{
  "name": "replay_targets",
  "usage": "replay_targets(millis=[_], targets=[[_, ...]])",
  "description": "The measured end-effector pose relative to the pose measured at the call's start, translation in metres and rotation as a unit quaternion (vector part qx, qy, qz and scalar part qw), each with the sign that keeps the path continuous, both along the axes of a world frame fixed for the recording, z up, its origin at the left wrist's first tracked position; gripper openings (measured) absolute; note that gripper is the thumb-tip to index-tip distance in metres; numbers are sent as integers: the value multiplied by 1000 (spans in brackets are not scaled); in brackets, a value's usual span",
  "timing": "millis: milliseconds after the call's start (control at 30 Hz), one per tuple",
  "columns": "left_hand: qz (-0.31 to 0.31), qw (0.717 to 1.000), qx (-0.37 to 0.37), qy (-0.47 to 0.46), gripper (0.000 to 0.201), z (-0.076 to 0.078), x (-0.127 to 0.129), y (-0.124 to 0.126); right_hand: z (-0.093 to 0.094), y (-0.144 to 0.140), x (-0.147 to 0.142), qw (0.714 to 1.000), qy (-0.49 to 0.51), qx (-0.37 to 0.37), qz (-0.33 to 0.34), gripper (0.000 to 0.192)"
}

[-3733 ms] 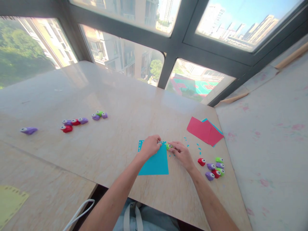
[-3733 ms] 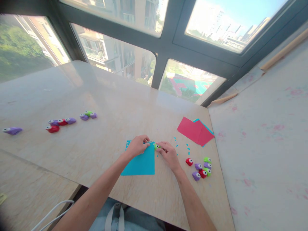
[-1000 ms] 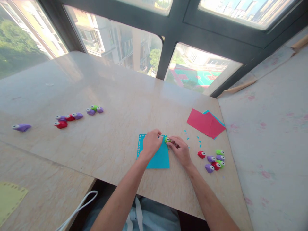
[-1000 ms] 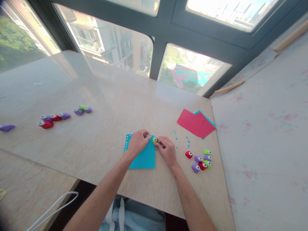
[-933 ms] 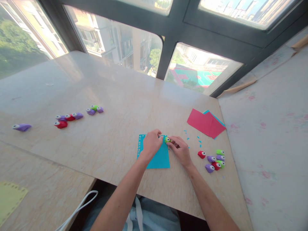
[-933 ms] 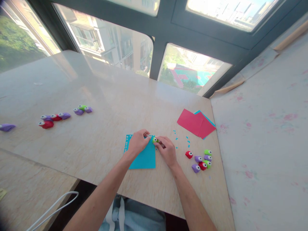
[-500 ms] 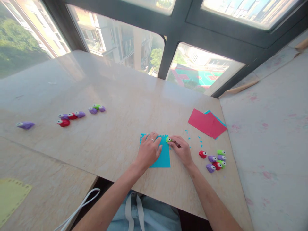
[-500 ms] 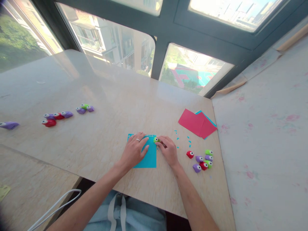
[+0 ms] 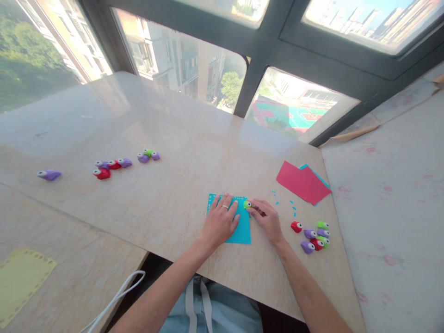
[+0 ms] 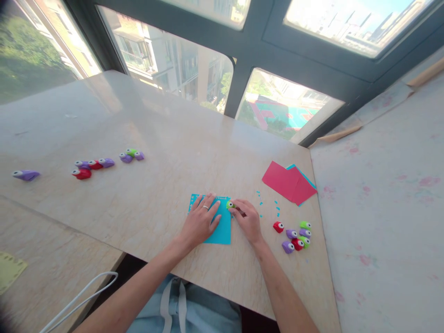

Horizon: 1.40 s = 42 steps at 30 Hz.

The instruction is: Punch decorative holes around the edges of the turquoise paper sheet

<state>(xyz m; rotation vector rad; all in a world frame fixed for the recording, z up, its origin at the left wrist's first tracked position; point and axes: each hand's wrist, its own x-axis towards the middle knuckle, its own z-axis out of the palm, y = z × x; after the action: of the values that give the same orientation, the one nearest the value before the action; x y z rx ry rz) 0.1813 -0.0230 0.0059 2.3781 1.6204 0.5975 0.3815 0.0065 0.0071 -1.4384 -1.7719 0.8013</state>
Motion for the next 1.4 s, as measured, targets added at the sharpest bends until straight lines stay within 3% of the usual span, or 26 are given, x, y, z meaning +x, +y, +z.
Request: replay_targets(millis=[400,567,733,967,1133,1300,1400], targets=[[1,1000,7,1,44,1,-1,0,7,3,-2,998,27,-60,-2,38],[1,1000,-1,-22,43,0,-2,-1,19,14,-3,983,68,-158,-71,55],[3,1000,-3,-30,42,0,-3,-1,39,28,-2,963,43,-265,-26,43],[-2,1000,-4,-21,42,-1,-3,-1,60,56,-1,898,48,-437,-22,39],[0,1000,-6,-13,43,0,-2,-1,74,68,-14,878,-7,-478,-7,42],[1,1000,-10,-12,43,1,-2,0,81,73,-34,871,-184,-455,23,41],[1,1000,-5,-14,42,1,-2,0,83,78,-43,853,-236,-464,33,39]])
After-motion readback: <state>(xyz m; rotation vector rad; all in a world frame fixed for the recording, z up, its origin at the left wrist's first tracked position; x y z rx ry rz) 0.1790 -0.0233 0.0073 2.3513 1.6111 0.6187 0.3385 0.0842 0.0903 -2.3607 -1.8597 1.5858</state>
